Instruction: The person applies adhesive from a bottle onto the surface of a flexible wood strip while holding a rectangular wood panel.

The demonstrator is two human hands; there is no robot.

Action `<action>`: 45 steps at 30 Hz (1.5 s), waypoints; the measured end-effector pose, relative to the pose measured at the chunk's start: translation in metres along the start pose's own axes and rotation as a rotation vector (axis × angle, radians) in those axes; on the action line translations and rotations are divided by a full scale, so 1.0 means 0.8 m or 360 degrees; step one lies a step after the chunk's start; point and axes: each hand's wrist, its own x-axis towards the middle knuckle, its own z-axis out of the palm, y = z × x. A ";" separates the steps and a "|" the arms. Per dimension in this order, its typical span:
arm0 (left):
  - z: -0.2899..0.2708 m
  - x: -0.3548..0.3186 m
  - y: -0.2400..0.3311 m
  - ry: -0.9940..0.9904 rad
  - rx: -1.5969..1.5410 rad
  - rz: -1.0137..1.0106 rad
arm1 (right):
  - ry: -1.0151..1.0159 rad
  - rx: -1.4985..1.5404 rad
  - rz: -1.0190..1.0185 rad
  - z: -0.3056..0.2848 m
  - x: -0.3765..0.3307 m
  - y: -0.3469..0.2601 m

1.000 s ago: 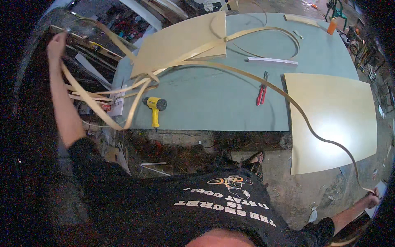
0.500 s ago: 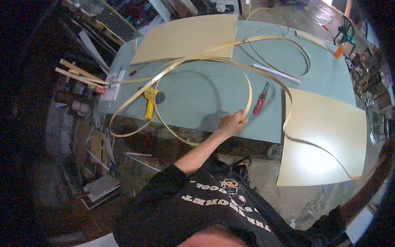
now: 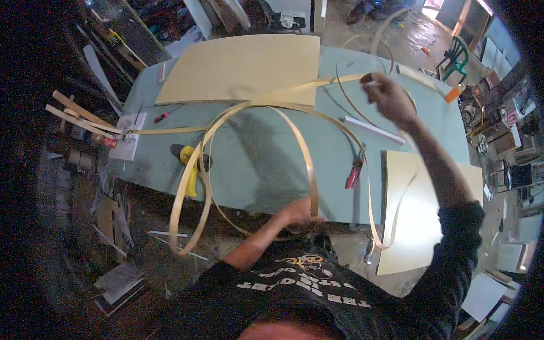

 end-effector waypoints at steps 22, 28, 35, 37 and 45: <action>-0.511 -0.010 -0.263 0.0695 0.0014 -0.0500 | -0.0164 0.0388 0.0090 0.423 0.180 0.083; -0.491 0.077 -0.228 0.0128 -0.0209 -0.0433 | -0.0170 0.0329 0.0069 0.411 0.180 0.138; -0.530 0.080 -0.164 0.0058 0.0064 -0.0301 | -0.0291 -0.0190 -0.0292 0.378 0.189 0.072; -0.539 0.090 -0.157 0.0062 0.0101 -0.0184 | -0.0257 -0.0202 -0.0281 0.364 0.194 0.048; -0.562 0.072 -0.038 0.0190 -0.0016 0.0220 | -0.0255 -0.0523 -0.0519 0.292 0.205 -0.053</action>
